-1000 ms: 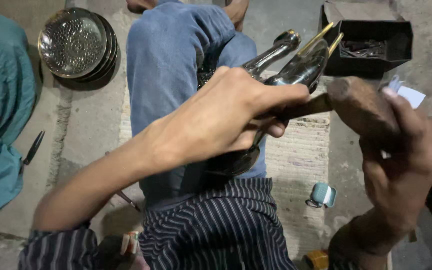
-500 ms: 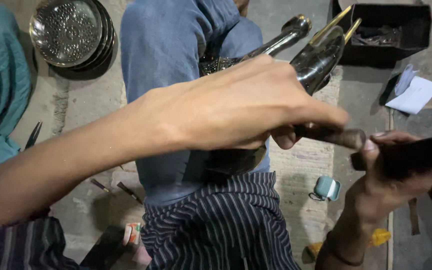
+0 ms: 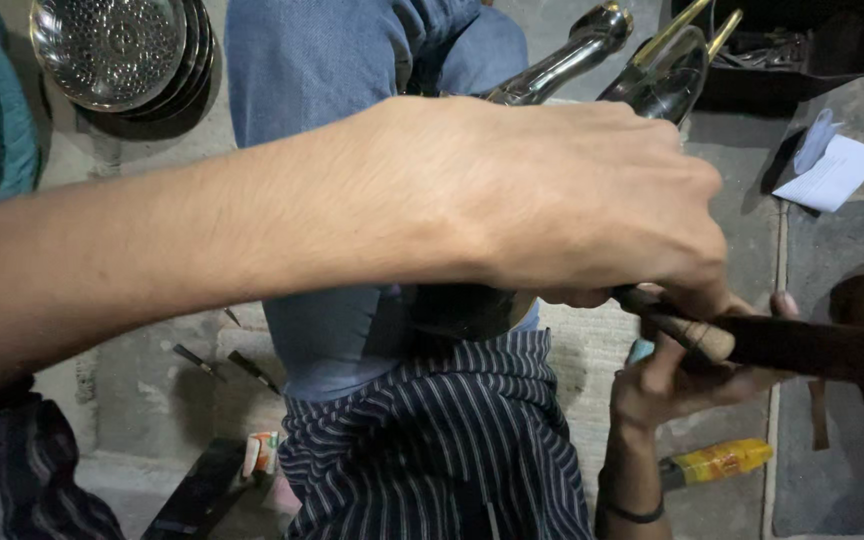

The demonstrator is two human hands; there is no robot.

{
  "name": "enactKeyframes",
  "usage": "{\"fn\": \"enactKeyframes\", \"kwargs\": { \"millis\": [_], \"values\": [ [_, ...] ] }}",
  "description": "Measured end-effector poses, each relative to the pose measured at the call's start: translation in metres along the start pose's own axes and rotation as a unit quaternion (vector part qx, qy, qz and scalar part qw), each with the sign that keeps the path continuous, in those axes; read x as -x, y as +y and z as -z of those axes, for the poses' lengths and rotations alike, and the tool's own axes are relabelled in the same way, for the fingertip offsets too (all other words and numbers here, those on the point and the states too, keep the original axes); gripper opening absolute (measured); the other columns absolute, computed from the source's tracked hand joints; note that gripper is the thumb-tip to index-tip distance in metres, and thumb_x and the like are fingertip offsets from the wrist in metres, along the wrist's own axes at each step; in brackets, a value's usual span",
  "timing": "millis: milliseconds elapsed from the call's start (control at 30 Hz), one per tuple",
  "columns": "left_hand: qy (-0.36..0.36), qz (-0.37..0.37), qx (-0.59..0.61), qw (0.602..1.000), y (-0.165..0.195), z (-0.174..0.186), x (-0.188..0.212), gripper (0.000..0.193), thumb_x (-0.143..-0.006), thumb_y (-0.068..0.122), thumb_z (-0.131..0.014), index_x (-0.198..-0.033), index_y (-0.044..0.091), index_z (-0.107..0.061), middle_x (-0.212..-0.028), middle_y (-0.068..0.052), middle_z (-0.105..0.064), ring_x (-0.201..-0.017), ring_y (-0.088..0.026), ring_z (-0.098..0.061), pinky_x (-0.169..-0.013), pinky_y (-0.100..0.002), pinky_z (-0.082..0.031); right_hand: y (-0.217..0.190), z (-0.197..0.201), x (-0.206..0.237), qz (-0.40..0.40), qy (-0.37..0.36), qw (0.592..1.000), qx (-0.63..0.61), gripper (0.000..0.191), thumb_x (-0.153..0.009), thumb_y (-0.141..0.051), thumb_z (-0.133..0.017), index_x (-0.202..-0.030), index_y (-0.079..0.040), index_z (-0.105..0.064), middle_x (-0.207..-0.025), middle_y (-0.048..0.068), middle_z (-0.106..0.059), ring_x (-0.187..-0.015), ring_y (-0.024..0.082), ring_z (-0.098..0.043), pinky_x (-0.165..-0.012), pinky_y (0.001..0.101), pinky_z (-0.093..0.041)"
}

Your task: The person sits on the floor and uses a hammer and chisel to emboss decorative patterns on a polished metal elephant figurine. They repeatedly reposition the figurine to access different areas, striking the chisel to create textured details on the surface.

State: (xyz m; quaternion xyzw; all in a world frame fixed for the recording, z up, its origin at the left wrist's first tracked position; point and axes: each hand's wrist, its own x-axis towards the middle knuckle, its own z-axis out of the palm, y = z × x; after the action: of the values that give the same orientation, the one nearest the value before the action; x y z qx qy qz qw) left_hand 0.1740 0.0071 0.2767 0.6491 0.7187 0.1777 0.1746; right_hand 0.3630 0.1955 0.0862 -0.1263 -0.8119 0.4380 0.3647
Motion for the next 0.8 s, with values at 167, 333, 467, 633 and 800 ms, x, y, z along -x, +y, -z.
{"fn": "enactKeyframes", "kwargs": {
  "millis": [167,333,467,633,800],
  "values": [
    [0.012,-0.047,-0.003,0.999,-0.004,-0.001,-0.005,0.024,-0.091,0.016,-0.069,-0.113,0.024,-0.073,-0.081,-0.002,-0.074,-0.074,-0.022,-0.072,-0.057,-0.04,-0.056,-0.012,-0.002,-0.003,0.016,0.032,0.998,-0.06,0.065,-0.111,-0.044,-0.064,-0.147,-0.004,-0.027,-0.117,0.009,-0.058,-0.104,0.019,-0.06,-0.09,0.0283,-0.054],
    [0.006,-0.06,-0.013,0.998,-0.005,0.0,-0.005,0.028,-0.085,0.015,-0.072,-0.111,0.025,-0.074,-0.084,-0.002,-0.074,-0.077,-0.026,-0.072,-0.058,-0.044,-0.056,-0.011,-0.019,-0.001,0.016,0.105,0.992,-0.064,0.061,-0.104,-0.045,-0.069,-0.138,-0.007,-0.035,-0.123,0.008,-0.047,-0.108,0.019,-0.05,-0.1,0.0323,-0.047],
    [0.022,-0.057,-0.005,0.998,-0.005,0.002,0.0,0.019,-0.09,0.019,-0.069,-0.108,0.021,-0.075,-0.082,-0.002,-0.074,-0.075,-0.024,-0.072,-0.059,-0.043,-0.055,-0.005,-0.018,0.004,0.111,0.044,0.981,-0.152,0.078,-0.106,-0.052,-0.068,-0.152,-0.015,-0.018,-0.145,0.002,-0.039,-0.128,0.016,-0.047,-0.114,0.0327,-0.049],
    [-0.023,0.015,-0.01,1.0,0.004,-0.004,0.003,0.02,-0.099,0.028,-0.06,-0.115,0.029,-0.073,-0.075,-0.002,-0.071,-0.07,-0.022,-0.07,-0.057,-0.043,-0.051,-0.003,-0.009,0.008,0.002,0.025,0.996,-0.084,0.071,-0.106,-0.049,-0.068,-0.151,-0.011,-0.028,-0.127,0.002,-0.047,-0.116,0.017,-0.052,-0.103,0.0318,-0.048],
    [0.11,-0.048,0.004,0.993,-0.002,-0.006,0.02,0.031,-0.09,0.013,-0.067,-0.118,0.023,-0.076,-0.072,-0.007,-0.069,-0.066,-0.029,-0.067,-0.051,-0.044,-0.049,-0.017,-0.002,0.002,-0.091,-0.006,0.961,-0.26,0.069,-0.101,-0.048,-0.065,-0.145,-0.008,-0.03,-0.131,0.006,-0.049,-0.124,0.016,-0.055,-0.112,0.0319,-0.05]
  ]
}}
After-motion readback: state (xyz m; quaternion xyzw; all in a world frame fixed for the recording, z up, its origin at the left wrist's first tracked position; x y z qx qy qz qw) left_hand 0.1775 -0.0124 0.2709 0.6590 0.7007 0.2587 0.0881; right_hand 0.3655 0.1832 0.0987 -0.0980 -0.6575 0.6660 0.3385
